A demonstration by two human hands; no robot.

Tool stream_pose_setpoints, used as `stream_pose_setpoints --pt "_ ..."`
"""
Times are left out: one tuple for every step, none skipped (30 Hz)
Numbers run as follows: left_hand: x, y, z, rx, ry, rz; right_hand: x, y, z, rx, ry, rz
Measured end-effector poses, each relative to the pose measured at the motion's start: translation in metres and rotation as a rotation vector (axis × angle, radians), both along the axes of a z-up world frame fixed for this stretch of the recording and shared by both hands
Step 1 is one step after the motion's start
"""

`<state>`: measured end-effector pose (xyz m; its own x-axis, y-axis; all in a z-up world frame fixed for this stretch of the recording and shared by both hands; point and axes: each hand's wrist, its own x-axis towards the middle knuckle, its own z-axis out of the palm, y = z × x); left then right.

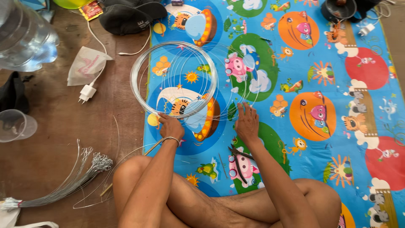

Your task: The person sits on a colorful play mat and uses pliers to cut a bundle of thin metal wires into shorter lengths. They repeatedly measure the wire against a wooden stick, cut it, and place the cut pieces aside.

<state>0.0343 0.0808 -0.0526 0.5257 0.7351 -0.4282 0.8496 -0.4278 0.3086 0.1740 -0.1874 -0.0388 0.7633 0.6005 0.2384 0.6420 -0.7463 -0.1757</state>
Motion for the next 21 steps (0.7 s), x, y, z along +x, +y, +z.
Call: stream_pose_setpoints --pt "-0.001 0.000 0.002 -0.006 -0.002 0.007 0.001 0.003 0.004 -0.017 -0.074 0.035" --pt "-0.002 0.001 0.003 -0.012 -0.005 0.014 0.004 0.007 0.007 -0.032 -0.148 0.069" --pt "-0.004 0.001 0.003 -0.023 0.003 0.008 0.005 0.011 0.008 -0.060 -0.095 0.084" --pt "-0.005 0.002 0.003 -0.034 0.011 0.001 0.009 0.014 0.009 -0.087 -0.042 0.098" --pt "-0.005 0.004 0.002 -0.046 0.016 -0.009 0.013 0.017 0.010 -0.116 0.008 0.109" --pt "-0.005 0.006 0.001 -0.044 0.033 -0.019 0.017 0.018 0.010 -0.144 0.034 0.122" --pt "-0.004 0.006 -0.002 -0.043 0.048 -0.028 0.021 0.018 0.012 -0.175 0.060 0.137" --pt "-0.004 0.006 -0.006 -0.042 0.064 -0.036 0.024 0.017 0.013 -0.206 0.085 0.152" --pt "-0.003 0.005 -0.010 -0.019 0.054 -0.049 0.027 0.013 0.016 -0.241 0.085 0.168" --pt "-0.003 0.004 -0.014 0.005 0.045 -0.062 0.029 0.007 0.019 -0.277 0.085 0.183" --pt "-0.004 0.004 -0.017 0.030 0.035 -0.074 0.029 0.003 0.022 -0.312 0.084 0.199" --pt "-0.006 0.004 -0.020 0.055 0.024 -0.080 0.029 -0.003 0.025 -0.326 0.075 0.243" --pt "-0.006 0.004 -0.022 0.080 0.011 -0.088 0.029 -0.010 0.028 -0.340 0.063 0.285" --pt "-0.005 0.003 -0.023 0.105 -0.002 -0.095 0.028 -0.017 0.030 -0.355 0.051 0.328" --pt "-0.006 0.000 -0.024 0.117 -0.011 -0.098 0.026 -0.024 0.030 -0.371 0.019 0.366" --pt "-0.008 -0.003 -0.023 0.129 -0.020 -0.100 0.023 -0.030 0.029 -0.387 -0.013 0.405" --pt "-0.008 -0.004 -0.022 0.143 -0.032 -0.103 0.020 -0.036 0.028 -0.402 -0.047 0.442" --pt "-0.008 -0.005 -0.019 0.187 -0.044 -0.093 0.017 -0.040 0.025 -0.374 -0.037 0.465" --pt "-0.008 -0.006 -0.016 0.234 -0.057 -0.086 0.012 -0.043 0.022 -0.345 -0.028 0.486" --pt "-0.008 -0.006 -0.012 0.281 -0.070 -0.078 0.009 -0.047 0.020 -0.316 -0.019 0.506" --pt "-0.008 -0.006 -0.008 0.272 -0.053 -0.050 0.006 -0.051 0.019 -0.239 0.051 0.452"
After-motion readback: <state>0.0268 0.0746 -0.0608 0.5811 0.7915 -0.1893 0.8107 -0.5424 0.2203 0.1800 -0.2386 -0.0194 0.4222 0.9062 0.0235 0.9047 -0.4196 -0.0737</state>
